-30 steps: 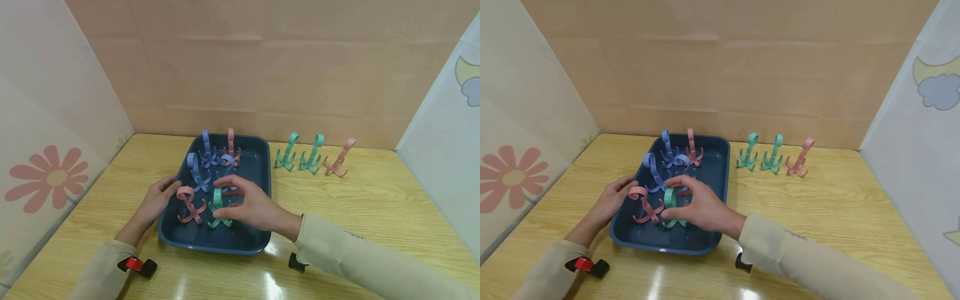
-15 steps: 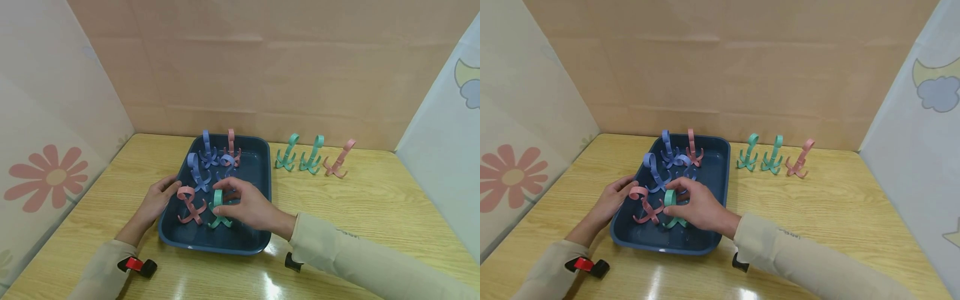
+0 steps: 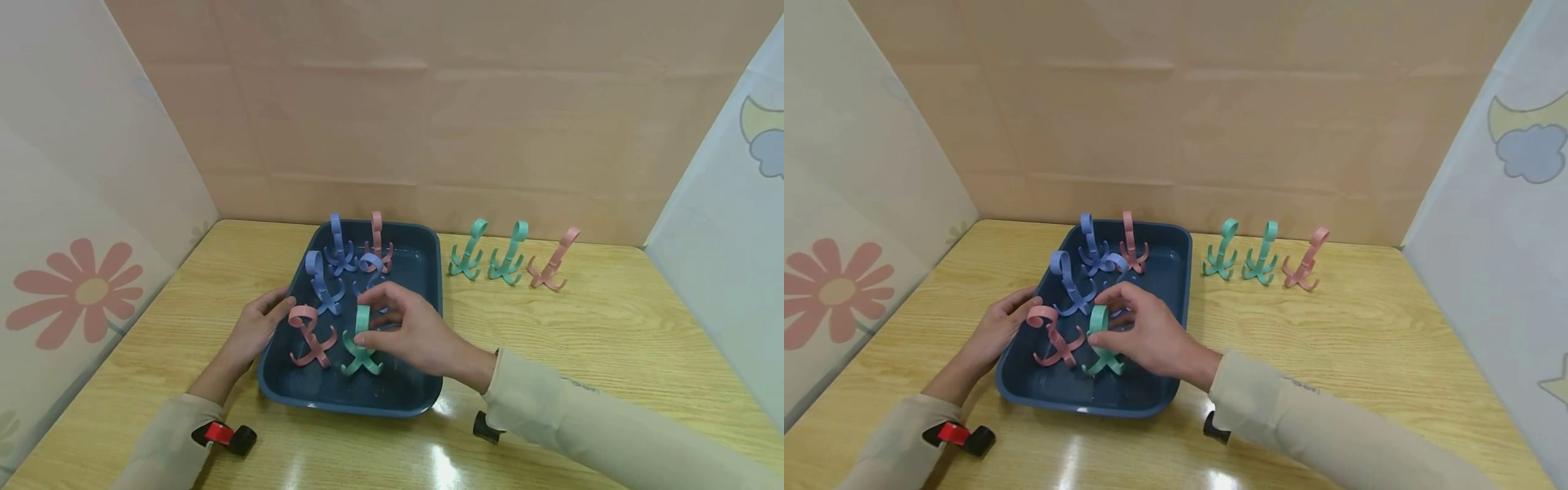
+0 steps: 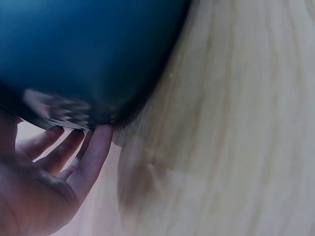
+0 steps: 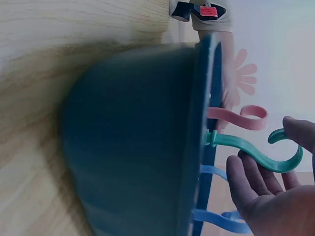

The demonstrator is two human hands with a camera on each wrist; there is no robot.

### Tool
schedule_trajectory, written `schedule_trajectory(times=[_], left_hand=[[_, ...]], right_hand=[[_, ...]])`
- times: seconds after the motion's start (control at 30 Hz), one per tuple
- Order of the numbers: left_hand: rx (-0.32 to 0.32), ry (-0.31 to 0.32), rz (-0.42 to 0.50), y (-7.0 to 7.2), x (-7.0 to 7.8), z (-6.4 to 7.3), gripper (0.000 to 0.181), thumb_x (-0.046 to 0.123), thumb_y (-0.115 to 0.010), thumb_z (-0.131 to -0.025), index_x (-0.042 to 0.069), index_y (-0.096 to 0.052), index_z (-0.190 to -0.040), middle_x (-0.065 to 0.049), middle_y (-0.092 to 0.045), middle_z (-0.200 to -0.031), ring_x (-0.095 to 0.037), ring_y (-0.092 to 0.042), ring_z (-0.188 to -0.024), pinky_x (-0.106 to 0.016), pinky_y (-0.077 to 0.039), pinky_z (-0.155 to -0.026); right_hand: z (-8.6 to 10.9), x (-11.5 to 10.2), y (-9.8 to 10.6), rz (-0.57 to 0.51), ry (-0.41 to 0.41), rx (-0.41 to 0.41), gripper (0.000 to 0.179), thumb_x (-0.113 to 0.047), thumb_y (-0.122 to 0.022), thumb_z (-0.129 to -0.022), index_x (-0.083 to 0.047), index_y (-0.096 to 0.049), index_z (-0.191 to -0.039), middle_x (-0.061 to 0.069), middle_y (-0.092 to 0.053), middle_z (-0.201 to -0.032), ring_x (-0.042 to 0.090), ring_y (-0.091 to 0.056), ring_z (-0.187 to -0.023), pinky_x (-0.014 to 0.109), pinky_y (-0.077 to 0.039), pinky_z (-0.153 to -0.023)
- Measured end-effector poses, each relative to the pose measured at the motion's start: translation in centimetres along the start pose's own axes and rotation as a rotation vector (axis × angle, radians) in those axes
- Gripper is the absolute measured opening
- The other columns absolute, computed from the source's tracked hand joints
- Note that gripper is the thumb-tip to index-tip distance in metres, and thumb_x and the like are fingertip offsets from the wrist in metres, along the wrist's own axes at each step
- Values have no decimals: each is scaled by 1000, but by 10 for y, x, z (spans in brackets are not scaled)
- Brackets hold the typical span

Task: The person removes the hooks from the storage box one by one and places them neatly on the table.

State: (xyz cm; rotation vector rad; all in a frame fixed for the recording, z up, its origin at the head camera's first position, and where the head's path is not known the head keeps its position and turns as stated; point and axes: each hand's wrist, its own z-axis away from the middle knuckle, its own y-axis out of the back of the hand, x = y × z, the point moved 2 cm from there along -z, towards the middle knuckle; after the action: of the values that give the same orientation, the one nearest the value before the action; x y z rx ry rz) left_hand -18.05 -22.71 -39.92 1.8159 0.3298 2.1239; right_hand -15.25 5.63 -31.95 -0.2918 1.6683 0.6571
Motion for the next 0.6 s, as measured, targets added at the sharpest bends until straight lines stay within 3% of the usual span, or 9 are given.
schedule_trajectory(times=[0.33,0.6], left_hand=[[6,6,15,-1,1,1,60,40,-47,-107,4,-37,-154,-21,-38,-155,-41,-36,-141,-60,-31,-112],[10,0,11,-1,1,1,60,41,-48,-106,4,-39,-153,-20,-40,-154,-40,-38,-140,-60,-32,-112]], right_hand=[[16,-14,25,-40,75,95,44,-5,-78,-87,-2,-57,-126,12,-66,-118,26,-67,-103,37,-57,-88],[43,-26,59,-24,163,213,43,-1,-78,-86,-4,-60,-126,12,-68,-111,29,-67,-102,38,-58,-84]])
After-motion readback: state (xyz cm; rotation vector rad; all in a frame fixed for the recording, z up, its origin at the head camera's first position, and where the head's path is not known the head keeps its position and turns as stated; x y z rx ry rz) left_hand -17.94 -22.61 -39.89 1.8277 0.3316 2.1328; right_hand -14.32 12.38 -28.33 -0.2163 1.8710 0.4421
